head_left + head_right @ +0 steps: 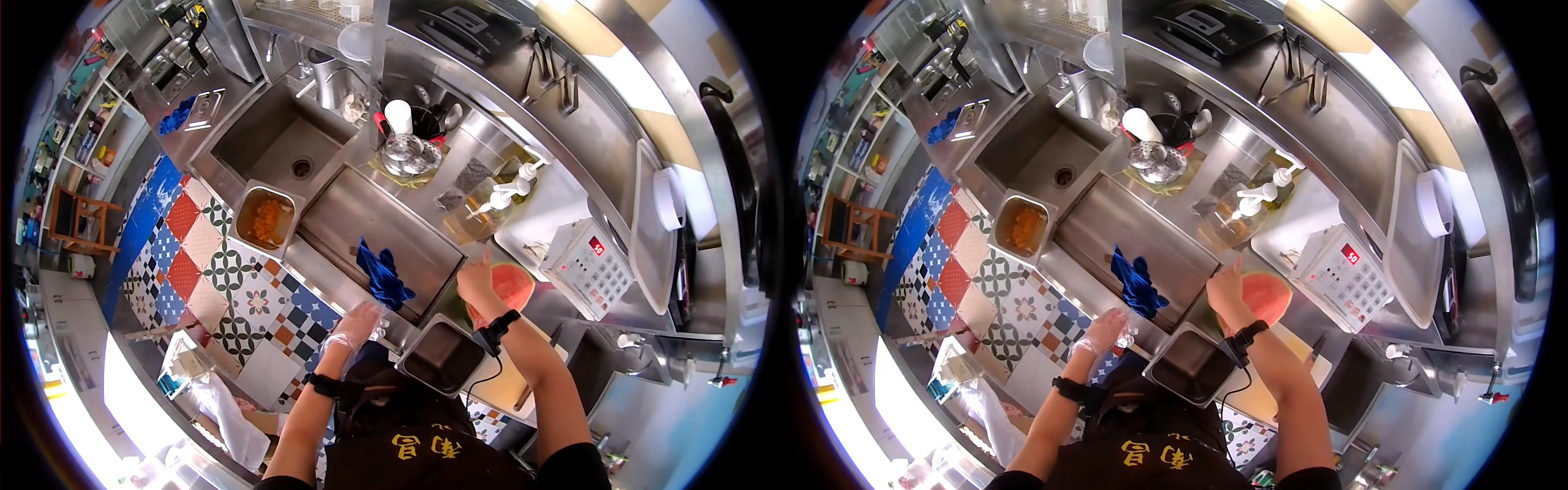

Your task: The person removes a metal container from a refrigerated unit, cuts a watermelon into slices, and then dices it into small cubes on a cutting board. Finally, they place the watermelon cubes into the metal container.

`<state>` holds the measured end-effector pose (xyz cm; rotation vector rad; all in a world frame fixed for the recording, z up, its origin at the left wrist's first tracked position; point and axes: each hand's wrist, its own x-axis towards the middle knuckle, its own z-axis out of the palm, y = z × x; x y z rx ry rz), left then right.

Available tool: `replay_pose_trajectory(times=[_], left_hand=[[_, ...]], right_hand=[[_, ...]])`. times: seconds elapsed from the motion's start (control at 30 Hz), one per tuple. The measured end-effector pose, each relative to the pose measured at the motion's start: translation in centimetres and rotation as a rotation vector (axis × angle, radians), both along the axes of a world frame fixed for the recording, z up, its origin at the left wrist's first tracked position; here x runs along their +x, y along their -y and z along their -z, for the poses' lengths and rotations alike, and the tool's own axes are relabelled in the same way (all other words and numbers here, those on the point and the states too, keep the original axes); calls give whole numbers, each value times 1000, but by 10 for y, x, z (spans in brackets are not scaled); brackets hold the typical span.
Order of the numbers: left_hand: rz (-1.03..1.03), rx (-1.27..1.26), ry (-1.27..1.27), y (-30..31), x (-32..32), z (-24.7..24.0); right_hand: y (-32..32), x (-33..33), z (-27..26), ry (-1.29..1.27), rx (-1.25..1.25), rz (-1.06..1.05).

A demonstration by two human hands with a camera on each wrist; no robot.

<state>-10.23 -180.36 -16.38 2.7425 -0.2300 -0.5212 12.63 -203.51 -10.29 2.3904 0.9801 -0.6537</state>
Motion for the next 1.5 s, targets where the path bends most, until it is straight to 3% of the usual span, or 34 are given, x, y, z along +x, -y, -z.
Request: replay_pose_trajectory(times=[0.1,0.27,0.37,0.47,0.57,0.67,0.73,0.8,1.0,1.1,1.13,1.17,1.23,1.27,1.37,1.5], left_hand=[[35,44,-19,-1,-1,-8],[22,44,163,0,-5,9],[1,39,76,3,5,-20],[60,64,126,4,4,-4],[-39,-110,223,7,2,0],[-127,-214,164,11,2,-16],[-403,-501,-90,15,5,-28],[-482,-588,-175,17,5,-28],[-162,-265,132,19,-9,1],[-220,-318,37,23,-10,-15],[-268,-378,-23,25,-7,-28],[-315,-438,-83,27,-6,-36],[-95,-222,176,29,-15,-3],[15,-112,306,31,-17,9],[-88,-218,75,38,-11,-16],[-92,-253,93,49,-7,-14]], right_hand=[[20,-16,-10,31,270,-43],[24,-28,-4,150,201,-45],[22,-32,-12,110,236,13],[21,-39,-8,105,243,19],[25,-41,-7,128,244,-42],[33,-43,-5,142,295,-94],[36,-48,-2,202,328,-113],[36,-56,1,314,345,-129],[49,-64,4,483,514,-102],[65,-57,8,610,682,-31],[72,-55,4,494,799,86],[80,-56,-2,541,830,136],[92,-58,-34,640,887,235],[108,-60,-28,588,854,439],[144,-71,-13,611,879,650],[143,-81,-12,329,771,816]])
